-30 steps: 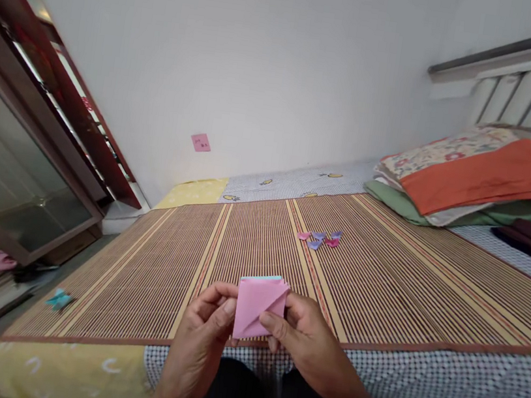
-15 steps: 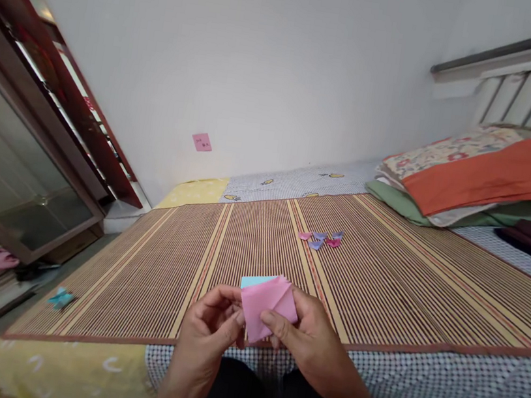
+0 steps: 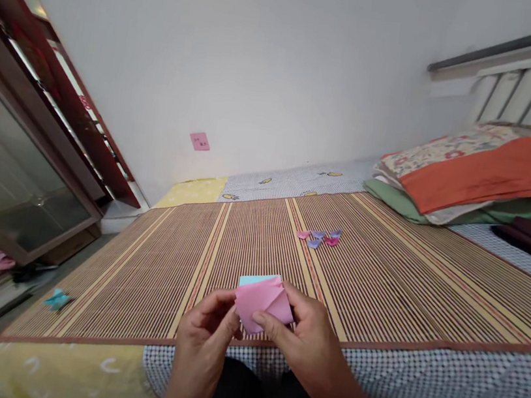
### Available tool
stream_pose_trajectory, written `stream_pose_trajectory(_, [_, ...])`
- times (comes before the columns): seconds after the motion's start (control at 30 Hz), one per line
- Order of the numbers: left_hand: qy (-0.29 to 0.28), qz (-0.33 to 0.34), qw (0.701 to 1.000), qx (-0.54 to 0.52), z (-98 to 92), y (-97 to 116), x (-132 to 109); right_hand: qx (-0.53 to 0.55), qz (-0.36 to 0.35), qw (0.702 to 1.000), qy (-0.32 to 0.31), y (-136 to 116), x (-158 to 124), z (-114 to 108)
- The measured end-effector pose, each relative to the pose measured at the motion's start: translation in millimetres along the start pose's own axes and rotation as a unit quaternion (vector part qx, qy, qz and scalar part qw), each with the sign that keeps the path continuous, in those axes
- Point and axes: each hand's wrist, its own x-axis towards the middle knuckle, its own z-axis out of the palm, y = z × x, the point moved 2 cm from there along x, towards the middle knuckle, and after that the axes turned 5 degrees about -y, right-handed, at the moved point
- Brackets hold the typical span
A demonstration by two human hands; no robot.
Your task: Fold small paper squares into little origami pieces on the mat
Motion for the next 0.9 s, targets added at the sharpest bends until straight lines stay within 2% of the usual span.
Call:
stream_pose_trajectory(0.1, [-0.011, 0.004, 1.000, 0.017, 0.0, 1.6, 0.3, -0.018, -0.004, 1.000, 0.003, -3.1, -0.4, -0.8])
stream_pose_trajectory(0.33, [-0.070, -0.042, 0.992, -0.097, 4.7, -0.3, 3.2, -0.021, -0.011, 1.000, 0.014, -6.1, -0.1, -1.3])
stream_pose_trajectory(0.47, [-0.083, -0.049, 0.988, -0.123, 3.6, -4.2, 3.9, -0.022, -0.010, 1.000, 0.016, -6.8, 0.4, -1.3])
stream_pose_trajectory(0.6, [-0.121, -0.054, 0.981, -0.141, 2.6, -7.1, 5.1, -0.011, 0.006, 1.000, 0.007, -7.0, 0.5, -1.8])
stream_pose_trajectory(0.67, [-0.115, -0.062, 0.982, -0.137, 3.1, -7.1, 5.7, -0.009, 0.019, 1.000, -0.006, -7.1, 0.8, -1.4])
stream_pose_trajectory(0.77, [-0.072, -0.071, 0.986, -0.131, 4.6, -5.1, 5.9, -0.021, 0.028, 0.999, -0.026, -8.5, 1.5, 0.3])
stream_pose_trajectory(0.9, [-0.030, -0.035, 0.994, -0.102, 4.1, -2.4, 5.0, -0.043, 0.039, 0.998, -0.039, -10.3, 2.8, 2.7])
